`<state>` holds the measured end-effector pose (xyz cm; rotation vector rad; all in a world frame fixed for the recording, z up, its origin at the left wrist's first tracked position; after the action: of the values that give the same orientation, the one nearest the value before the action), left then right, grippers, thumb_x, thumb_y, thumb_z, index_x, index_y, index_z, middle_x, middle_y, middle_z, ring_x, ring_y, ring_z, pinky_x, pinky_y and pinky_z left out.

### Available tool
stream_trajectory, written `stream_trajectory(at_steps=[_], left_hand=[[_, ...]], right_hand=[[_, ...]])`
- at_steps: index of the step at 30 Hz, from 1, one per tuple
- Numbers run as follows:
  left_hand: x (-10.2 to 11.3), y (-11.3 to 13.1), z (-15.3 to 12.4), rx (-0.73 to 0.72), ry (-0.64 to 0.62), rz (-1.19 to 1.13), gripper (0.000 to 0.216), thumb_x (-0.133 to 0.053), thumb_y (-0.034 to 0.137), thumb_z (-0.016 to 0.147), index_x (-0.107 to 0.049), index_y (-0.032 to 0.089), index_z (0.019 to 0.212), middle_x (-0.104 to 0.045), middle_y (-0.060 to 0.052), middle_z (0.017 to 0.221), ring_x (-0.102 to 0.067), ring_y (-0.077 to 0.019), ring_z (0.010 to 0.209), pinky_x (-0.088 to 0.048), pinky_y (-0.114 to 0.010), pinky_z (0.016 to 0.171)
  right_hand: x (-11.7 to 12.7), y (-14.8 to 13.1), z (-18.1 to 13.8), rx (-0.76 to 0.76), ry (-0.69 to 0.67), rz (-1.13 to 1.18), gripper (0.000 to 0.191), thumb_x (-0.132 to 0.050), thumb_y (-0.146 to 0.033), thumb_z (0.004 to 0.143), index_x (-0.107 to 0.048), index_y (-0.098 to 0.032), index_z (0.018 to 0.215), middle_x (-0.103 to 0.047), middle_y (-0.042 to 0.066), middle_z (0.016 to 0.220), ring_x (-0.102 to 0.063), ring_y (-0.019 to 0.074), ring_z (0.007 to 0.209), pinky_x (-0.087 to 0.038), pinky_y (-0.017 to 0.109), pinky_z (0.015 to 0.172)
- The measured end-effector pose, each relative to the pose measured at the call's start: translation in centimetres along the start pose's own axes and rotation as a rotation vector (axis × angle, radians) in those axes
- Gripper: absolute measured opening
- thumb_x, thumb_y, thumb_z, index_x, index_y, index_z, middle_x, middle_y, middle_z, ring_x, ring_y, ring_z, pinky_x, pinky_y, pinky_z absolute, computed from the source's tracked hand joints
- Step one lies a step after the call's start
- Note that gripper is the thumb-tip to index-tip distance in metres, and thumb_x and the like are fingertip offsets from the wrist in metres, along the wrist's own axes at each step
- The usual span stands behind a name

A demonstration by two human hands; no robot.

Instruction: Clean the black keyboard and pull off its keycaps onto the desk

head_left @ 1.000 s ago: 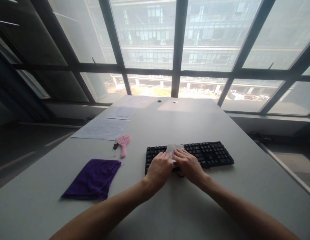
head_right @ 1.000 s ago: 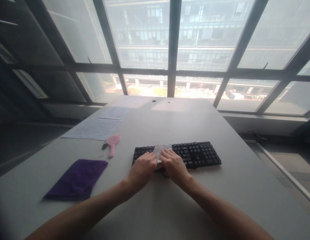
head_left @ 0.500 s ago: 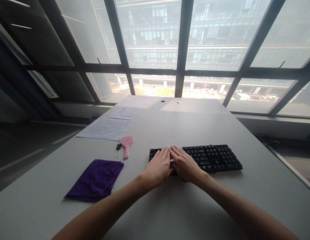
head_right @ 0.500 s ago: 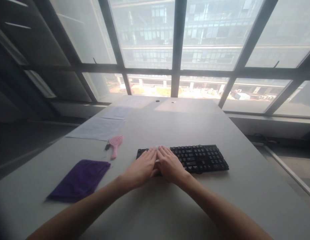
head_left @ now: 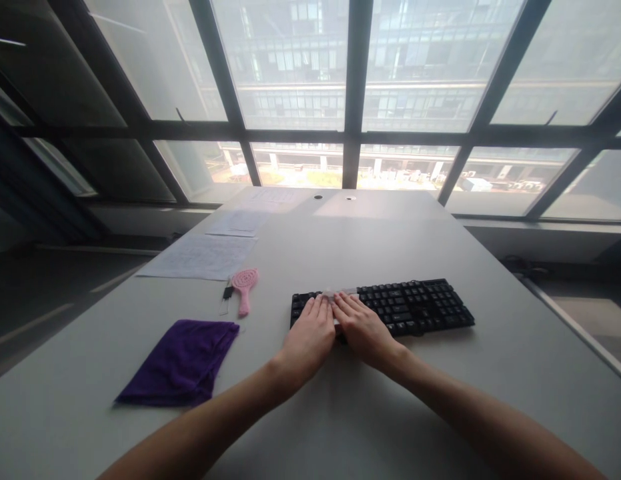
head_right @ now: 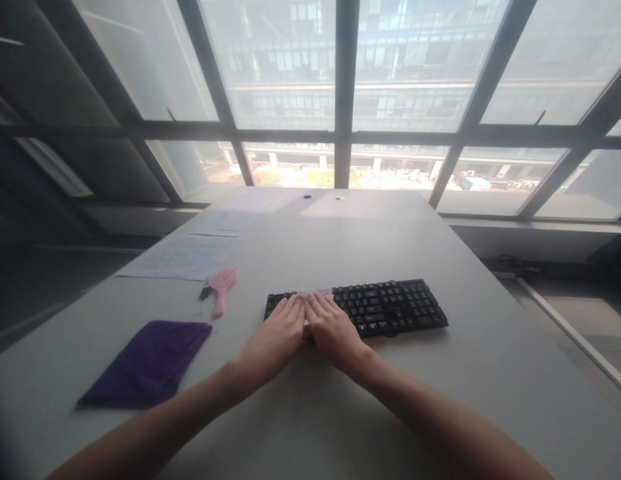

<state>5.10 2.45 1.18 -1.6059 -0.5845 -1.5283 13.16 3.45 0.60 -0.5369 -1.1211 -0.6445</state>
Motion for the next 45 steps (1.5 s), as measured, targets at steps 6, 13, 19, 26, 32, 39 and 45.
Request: stream_trajectory(at_steps=[6,13,19,26,32,39,45], left_hand=[[0.8,0.8,-0.2,0.021,0.018,0.067,0.042,-0.044,0.003,0.089,-0.061,-0.004,0.126,-0.059,-0.029,0.132,-0.057,-0.0317,0.127,-0.04,-0.045,0.111],[1.9,1.3,-0.6,0.071,0.012,-0.065,0.039,-0.045,0.0,0.088,-0.065,0.0,0.121,-0.065,-0.027,0.125,-0.063,-0.0306,0.119,-0.042,-0.046,0.108],[2.9,0.2,-1.2,-0.016,-0.051,-0.307,0.04,-0.063,0.029,0.089,-0.063,0.01,0.124,-0.067,-0.02,0.123,-0.06,-0.0313,0.119,-0.043,-0.044,0.105],[1.4,-2.4,-0.6,-0.034,-0.117,-0.312,0.078,-0.065,0.037,0.087,-0.03,0.012,0.153,-0.031,-0.019,0.159,-0.029,-0.0321,0.147,-0.026,-0.047,0.118],[-0.4,-2.8,0.1,-0.054,-0.155,-0.282,0.085,-0.064,0.034,0.084,-0.025,0.009,0.154,-0.024,-0.021,0.161,-0.02,-0.031,0.15,-0.02,-0.046,0.12],[0.2,-2.2,0.0,-0.042,-0.12,-0.226,0.076,-0.062,0.026,0.083,-0.034,0.007,0.151,-0.031,-0.02,0.158,-0.027,-0.0315,0.148,-0.022,-0.048,0.12],[0.3,-1.9,-0.8,-0.025,-0.029,-0.214,0.066,-0.055,0.022,0.088,-0.037,0.009,0.15,-0.034,-0.019,0.157,-0.029,-0.0298,0.148,-0.024,-0.049,0.121]], right_hand=[[0.5,-1.4,-0.7,0.002,-0.006,-0.008,0.048,-0.048,-0.008,0.091,-0.054,0.0,0.138,-0.052,0.022,0.145,-0.047,0.0291,0.138,-0.036,0.042,0.118],[1.4,-3.0,-1.0,-0.021,-0.015,-0.046,0.049,-0.049,-0.008,0.09,-0.054,0.002,0.138,-0.055,0.025,0.141,-0.052,0.0313,0.133,-0.041,0.045,0.115],[1.5,-3.2,-1.3,-0.064,-0.03,-0.016,0.048,-0.049,-0.009,0.089,-0.056,0.002,0.135,-0.054,0.025,0.142,-0.051,0.0317,0.134,-0.038,0.045,0.117],[1.1,-2.2,-0.6,-0.122,-0.002,0.047,0.06,-0.045,-0.008,0.09,-0.04,-0.003,0.149,-0.038,0.022,0.155,-0.033,0.0299,0.146,-0.033,0.047,0.119],[0.4,-1.7,-0.6,-0.14,0.024,0.068,0.057,-0.049,-0.023,0.097,-0.039,-0.003,0.149,-0.038,0.023,0.155,-0.032,0.0323,0.146,-0.03,0.048,0.119],[0.0,-1.8,-0.6,-0.126,0.03,0.034,0.054,-0.049,-0.018,0.095,-0.044,0.0,0.146,-0.041,0.023,0.152,-0.037,0.0324,0.144,-0.033,0.047,0.119],[-0.6,-2.2,-0.5,-0.116,0.038,-0.021,0.057,-0.046,-0.008,0.089,-0.044,0.001,0.146,-0.042,0.024,0.151,-0.038,0.0313,0.143,-0.033,0.046,0.119]])
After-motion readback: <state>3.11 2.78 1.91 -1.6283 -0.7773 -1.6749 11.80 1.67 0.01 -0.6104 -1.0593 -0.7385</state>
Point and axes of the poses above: each hand's wrist, its own z-axis towards the middle knuckle, its own x-axis out of the back of the hand, y = z × x, the point moved 7 cm from there along z, towards the middle knuckle
